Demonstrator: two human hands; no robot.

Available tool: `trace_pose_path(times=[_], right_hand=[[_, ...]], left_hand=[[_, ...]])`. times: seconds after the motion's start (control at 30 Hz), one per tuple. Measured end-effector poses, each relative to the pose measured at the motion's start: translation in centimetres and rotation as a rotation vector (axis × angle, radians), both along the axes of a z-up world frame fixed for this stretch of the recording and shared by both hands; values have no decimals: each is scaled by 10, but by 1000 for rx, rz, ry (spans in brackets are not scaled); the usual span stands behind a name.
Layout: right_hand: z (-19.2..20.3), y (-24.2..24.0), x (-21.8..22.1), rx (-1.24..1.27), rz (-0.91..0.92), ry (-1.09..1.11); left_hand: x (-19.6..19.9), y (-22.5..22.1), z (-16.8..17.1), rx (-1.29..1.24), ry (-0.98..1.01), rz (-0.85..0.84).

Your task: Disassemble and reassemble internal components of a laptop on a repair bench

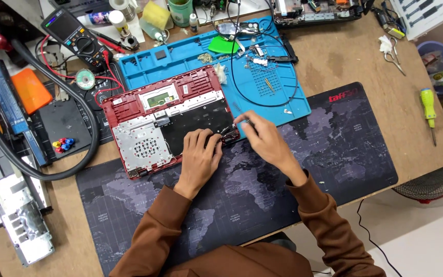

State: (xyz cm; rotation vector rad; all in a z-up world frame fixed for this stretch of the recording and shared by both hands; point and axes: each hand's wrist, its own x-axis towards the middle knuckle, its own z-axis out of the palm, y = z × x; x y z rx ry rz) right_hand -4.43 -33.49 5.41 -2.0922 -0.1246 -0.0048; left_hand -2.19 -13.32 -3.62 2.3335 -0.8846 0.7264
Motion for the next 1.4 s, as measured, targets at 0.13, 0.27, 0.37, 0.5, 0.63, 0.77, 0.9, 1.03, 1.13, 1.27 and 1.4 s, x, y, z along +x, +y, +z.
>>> trace_pose_path(times=[0.13, 0.27, 0.37, 0.5, 0.63, 0.77, 0.9, 1.03, 1.13, 1.27, 1.4], right_hand=[[20, 12, 13, -150, 53, 23], [15, 12, 21, -250, 142, 42], [7, 9, 25, -290, 175, 23], [-2, 4, 28, -365, 215, 29], [-2, 11, 27, -417, 205, 22], [4, 13, 26, -478, 226, -19], [1, 15, 24, -519, 213, -80], [-5, 12, 25, -516, 200, -74], [-7, 12, 19, -493, 193, -75], [-8, 14, 16, -498, 161, -82], [-8, 7, 25, -392, 158, 35]], left_hand=[[-2, -1, 4, 2, -9, -5], [-1, 0, 3, 3, -15, -18], [-2, -1, -3, -6, -9, -10], [-5, -1, -3, -21, -9, 10], [-6, -2, 0, -6, -19, 20], [-7, -1, 1, -12, -6, 15], [-6, -2, 1, -38, -25, 19], [-1, -3, 0, -48, -45, 20], [-5, -3, -3, -44, -53, 27], [-6, -1, -8, -57, -51, 28], [-3, -2, -7, -54, -76, 19]])
